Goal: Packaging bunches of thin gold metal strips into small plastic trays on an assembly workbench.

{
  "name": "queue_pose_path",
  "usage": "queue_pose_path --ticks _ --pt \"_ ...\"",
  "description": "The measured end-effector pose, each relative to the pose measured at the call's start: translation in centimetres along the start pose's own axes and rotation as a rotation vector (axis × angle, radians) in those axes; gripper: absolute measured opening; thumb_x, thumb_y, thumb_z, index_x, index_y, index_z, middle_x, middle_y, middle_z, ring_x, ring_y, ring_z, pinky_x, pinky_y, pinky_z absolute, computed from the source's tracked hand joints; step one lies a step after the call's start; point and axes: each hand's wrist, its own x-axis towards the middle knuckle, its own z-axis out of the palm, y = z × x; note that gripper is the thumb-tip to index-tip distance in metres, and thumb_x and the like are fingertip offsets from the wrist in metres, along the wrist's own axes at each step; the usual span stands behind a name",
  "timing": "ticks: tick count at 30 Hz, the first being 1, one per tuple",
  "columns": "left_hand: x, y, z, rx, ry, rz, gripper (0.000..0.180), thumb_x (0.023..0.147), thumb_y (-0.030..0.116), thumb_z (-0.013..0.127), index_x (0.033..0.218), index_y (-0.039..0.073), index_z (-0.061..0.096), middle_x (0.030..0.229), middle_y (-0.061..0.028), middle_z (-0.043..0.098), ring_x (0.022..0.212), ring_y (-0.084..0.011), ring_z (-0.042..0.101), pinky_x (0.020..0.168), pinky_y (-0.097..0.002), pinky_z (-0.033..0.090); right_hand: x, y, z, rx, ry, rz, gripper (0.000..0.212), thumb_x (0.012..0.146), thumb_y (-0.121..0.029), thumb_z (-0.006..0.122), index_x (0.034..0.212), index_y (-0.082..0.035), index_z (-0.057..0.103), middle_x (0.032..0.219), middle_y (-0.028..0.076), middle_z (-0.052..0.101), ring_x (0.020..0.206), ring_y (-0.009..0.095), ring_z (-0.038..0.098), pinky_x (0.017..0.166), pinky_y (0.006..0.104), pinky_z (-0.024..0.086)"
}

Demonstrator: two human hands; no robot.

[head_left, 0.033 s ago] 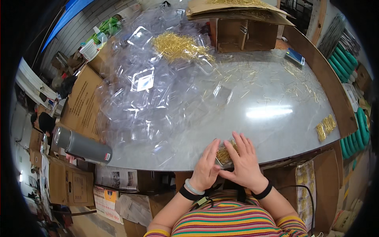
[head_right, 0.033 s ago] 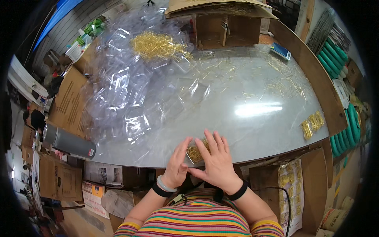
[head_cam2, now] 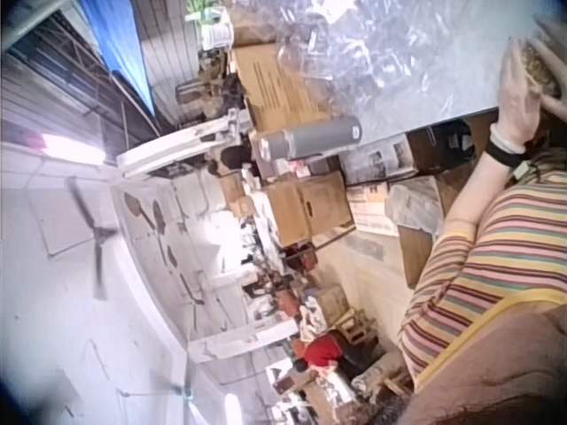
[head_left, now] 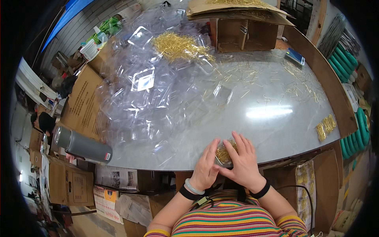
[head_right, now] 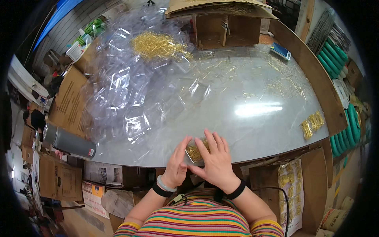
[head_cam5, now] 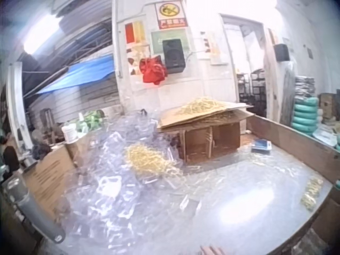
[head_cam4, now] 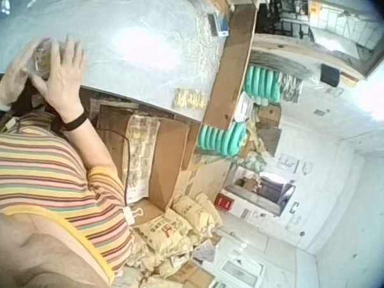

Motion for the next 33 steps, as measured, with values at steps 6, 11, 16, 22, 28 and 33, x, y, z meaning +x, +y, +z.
queue_pose_path --ticks 6,11,16,22,28,33 --pt "-0.6 1.0 -1.6 -0.107 0.084 -0.020 0.084 0.105 0.060 0.021 0.150 -0.009 0.035 0.154 -0.0261 0.039 0.144 -0.0429 0.036 0.119 -0.0462 0.026 -0.1 -0.4 0.7 0.002 0.132 0.041 0.066 0.073 -0.037 0.080 0.128 -0.005 0.063 0.146 0.017 0.049 0.125 0.039 0.047 0.105 0.0502 0.040" --pt "0.5 9.8 -6.0 -0.090 0.237 0.233 0.051 0.107 0.038 0.039 0.129 -0.003 0.060 0.144 -0.0228 0.050 0.139 -0.0481 0.040 0.115 -0.0541 0.034 -0.2 0.8 0.3 -0.262 0.063 0.080 0.067 0.077 -0.039 0.078 0.132 -0.006 0.060 0.150 0.015 0.045 0.129 0.041 0.044 0.107 0.0506 0.037" --pt "-1.3 17.1 -8.4 -0.327 0.320 0.339 0.052 0.101 0.057 0.036 0.134 0.021 0.055 0.152 -0.0178 0.033 0.148 -0.0376 0.021 0.112 -0.0740 0.012 -0.3 1.1 1.1 -0.123 0.095 0.069 0.062 0.077 -0.031 0.077 0.131 -0.006 0.060 0.148 0.017 0.046 0.132 0.042 0.042 0.108 0.0515 0.036" --pt "-2.6 18.1 -7.2 -0.809 0.460 0.619 0.046 0.097 0.044 0.061 0.142 0.036 0.053 0.169 -0.0083 0.013 0.157 -0.0268 -0.001 0.112 -0.0767 -0.015 -0.6 1.4 1.0 -0.183 0.098 0.061 0.055 0.080 -0.025 0.075 0.129 -0.006 0.059 0.141 0.018 0.051 0.128 0.042 0.044 0.106 0.0486 0.040" --pt "-1.5 17.8 -8.6 -0.906 0.180 0.740 0.044 0.098 0.041 0.059 0.141 0.038 0.054 0.167 0.0016 0.021 0.157 -0.0241 0.001 0.112 -0.0761 -0.017 -1.0 0.9 0.8 -0.205 0.104 0.092 0.058 0.082 -0.028 0.075 0.134 -0.008 0.058 0.141 0.016 0.049 0.127 0.041 0.043 0.106 0.0509 0.040" --pt "-3.8 21.8 -8.4 -0.798 0.344 0.456 0.043 0.099 0.045 0.054 0.140 0.033 0.056 0.162 0.0047 0.032 0.155 -0.0243 0.010 0.116 -0.0690 -0.019 -1.1 1.2 1.1 -0.171 0.101 0.097 0.060 0.082 -0.028 0.075 0.135 -0.008 0.057 0.142 0.016 0.048 0.128 0.042 0.042 0.106 0.0510 0.039"
